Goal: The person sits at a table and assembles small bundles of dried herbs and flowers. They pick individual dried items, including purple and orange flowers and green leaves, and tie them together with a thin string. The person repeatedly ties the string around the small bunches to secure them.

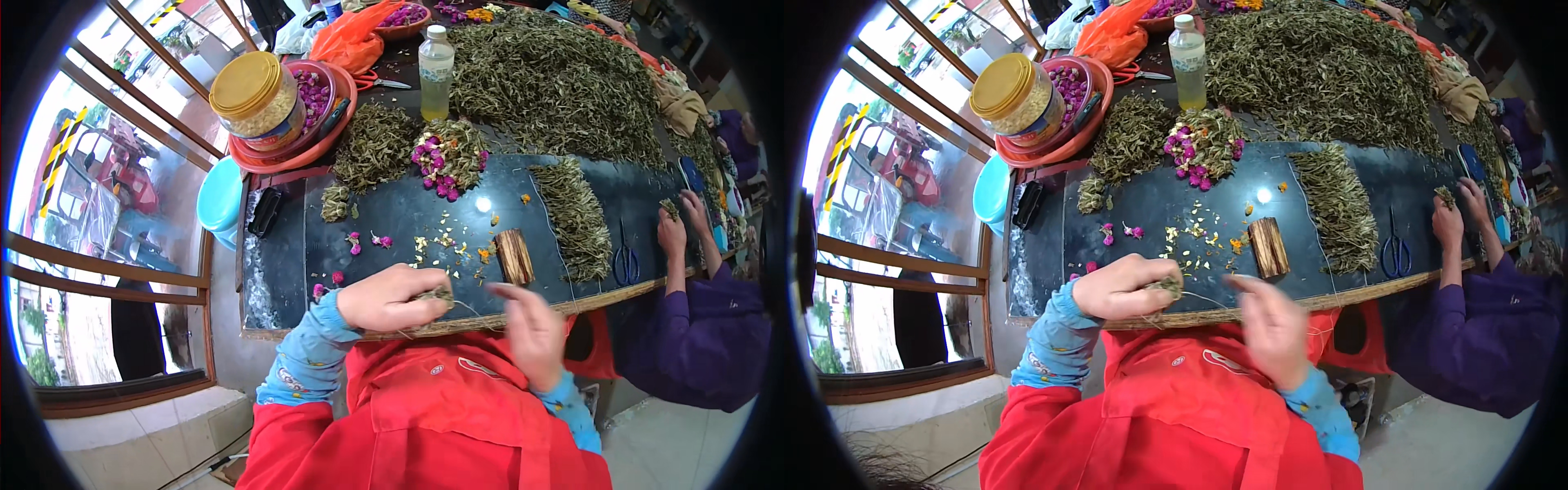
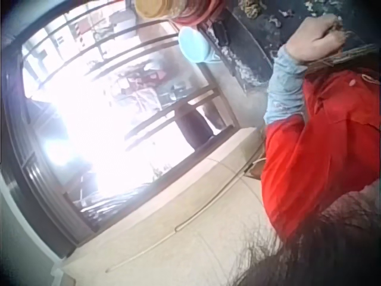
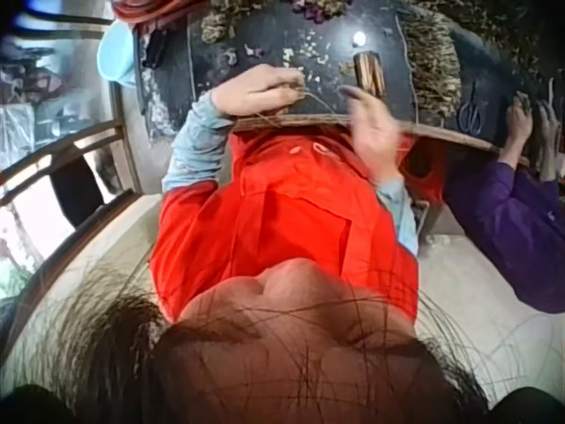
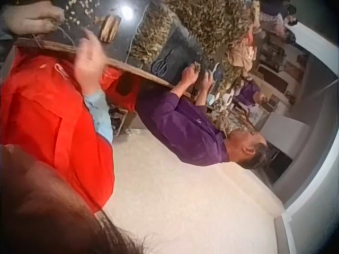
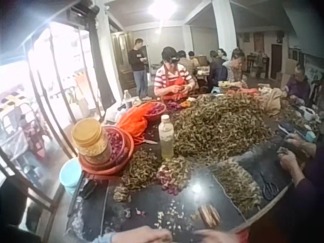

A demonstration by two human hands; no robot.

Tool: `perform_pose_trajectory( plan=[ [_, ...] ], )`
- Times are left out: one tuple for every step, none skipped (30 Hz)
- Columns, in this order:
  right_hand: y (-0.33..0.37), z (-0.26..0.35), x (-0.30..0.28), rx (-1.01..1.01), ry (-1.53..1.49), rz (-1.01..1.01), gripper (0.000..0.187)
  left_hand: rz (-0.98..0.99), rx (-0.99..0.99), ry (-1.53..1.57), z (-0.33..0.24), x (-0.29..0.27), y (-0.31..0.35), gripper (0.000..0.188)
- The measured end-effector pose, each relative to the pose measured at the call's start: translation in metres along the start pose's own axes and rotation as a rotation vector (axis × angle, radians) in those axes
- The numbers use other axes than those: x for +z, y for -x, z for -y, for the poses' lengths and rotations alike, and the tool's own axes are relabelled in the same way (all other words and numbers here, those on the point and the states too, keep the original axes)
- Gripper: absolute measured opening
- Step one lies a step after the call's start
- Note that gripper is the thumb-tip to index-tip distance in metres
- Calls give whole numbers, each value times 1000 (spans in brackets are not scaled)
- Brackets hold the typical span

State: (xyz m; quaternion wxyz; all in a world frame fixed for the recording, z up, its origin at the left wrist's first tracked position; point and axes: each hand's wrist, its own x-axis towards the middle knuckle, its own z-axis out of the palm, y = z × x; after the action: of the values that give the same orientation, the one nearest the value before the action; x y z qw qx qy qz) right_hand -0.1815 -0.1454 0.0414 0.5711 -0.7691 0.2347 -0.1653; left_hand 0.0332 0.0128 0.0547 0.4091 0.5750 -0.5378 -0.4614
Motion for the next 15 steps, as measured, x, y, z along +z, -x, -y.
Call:
perform_pose_trajectory(
  plan=[
    [-8,1,17,-72,-59,105,24,-1,32,-49,-1,2,-4,19],
    [-12,3,28,-110,-59,186,23,-4,63,-96,-1,2,-7,19],
    [-12,-1,35,-22,-166,226,17,-8,95,-143,-1,1,-9,19],
    [-11,-4,33,-101,-84,178,13,9,44,-80,-7,1,-6,19],
    [-11,-8,28,-179,-3,129,10,17,19,-66,-5,1,-7,19],
    [-10,-15,25,-159,-41,98,9,26,-7,-52,-3,0,-8,20],
    [-6,-24,22,-132,-86,73,7,33,-43,-34,-2,2,-5,20],
    [-2,-30,18,-108,-128,41,6,-43,49,-62,4,-1,-4,20],
    [3,-29,4,165,-374,20,2,-41,-106,65,3,-8,3,25],
    [7,-40,-11,201,-527,-82,2,-80,-124,110,8,-16,9,24],
    [10,-50,-34,253,-657,-178,2,-130,-143,159,14,-25,18,24],
    [17,-67,-61,296,-682,-283,3,-200,-244,258,17,-34,25,24],
    [26,-78,-84,329,-646,-382,2,-268,-202,187,35,-44,36,24],
    [33,-88,-103,341,-636,-467,6,-275,-223,246,41,-51,41,24],
    [48,-113,-128,339,-657,-450,10,-286,-247,302,42,-55,46,24]
  ],
)
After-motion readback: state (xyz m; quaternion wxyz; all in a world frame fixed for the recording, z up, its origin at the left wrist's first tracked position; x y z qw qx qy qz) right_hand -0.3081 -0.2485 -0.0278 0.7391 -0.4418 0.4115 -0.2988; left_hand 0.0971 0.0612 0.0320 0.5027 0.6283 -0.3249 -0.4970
